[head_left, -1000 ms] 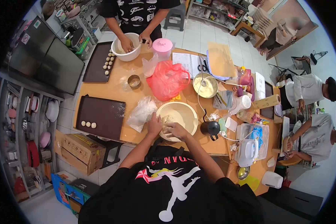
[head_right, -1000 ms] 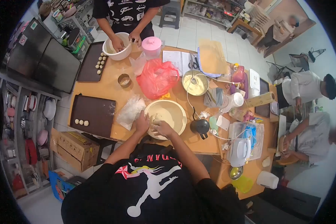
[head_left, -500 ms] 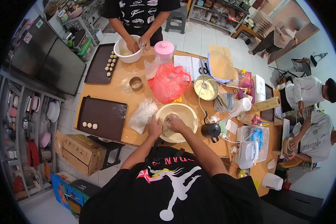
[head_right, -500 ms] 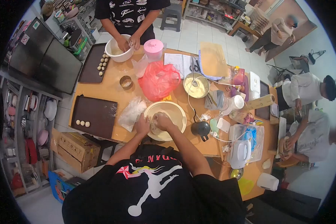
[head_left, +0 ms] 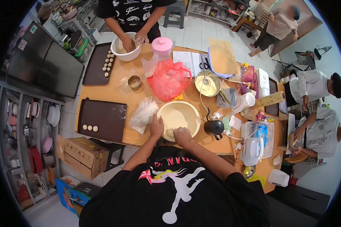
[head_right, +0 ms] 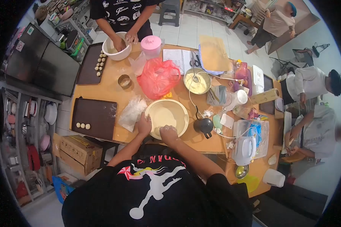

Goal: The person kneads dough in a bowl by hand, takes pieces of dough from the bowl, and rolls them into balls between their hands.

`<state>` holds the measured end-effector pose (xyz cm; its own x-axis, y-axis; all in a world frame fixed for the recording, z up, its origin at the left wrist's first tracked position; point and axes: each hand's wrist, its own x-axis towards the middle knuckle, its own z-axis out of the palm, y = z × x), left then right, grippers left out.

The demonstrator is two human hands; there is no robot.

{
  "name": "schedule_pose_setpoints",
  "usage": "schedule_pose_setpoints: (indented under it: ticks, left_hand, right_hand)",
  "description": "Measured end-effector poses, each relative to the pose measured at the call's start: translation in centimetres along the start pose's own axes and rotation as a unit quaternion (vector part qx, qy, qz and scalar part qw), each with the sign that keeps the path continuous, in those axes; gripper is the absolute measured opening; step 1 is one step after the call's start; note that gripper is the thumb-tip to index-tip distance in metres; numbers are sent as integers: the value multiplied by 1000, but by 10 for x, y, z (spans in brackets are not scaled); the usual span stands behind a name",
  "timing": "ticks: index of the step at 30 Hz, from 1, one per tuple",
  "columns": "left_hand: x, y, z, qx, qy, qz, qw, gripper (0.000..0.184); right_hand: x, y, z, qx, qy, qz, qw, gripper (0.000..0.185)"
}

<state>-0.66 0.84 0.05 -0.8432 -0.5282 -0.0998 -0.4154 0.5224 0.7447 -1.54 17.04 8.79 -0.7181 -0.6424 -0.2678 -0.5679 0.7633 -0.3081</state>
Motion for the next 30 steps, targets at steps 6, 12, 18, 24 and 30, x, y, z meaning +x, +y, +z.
schedule_pose_setpoints:
  ticks: [6,12,18,24,30]
  left_hand:
    - [1,-1,0,2,-8,4,1000,27]
    - [0,6,-6,31,-19,0,999,26]
    - [1,-1,-7,25,-26,23,999,26]
    - [4,-14,3,-7,-13,39,999,25]
    - [2,0,-7,25,-30,21,999,24]
  right_hand:
    - [21,-1,28,53,-6,64,997,19]
    - [65,23,57,128,-11,188,974,23]
    - [96,52,58,195,28,216,956,28]
    - [103,56,87,311,124,318,887,22]
    - [80,72,65,761,48,235,603,16]
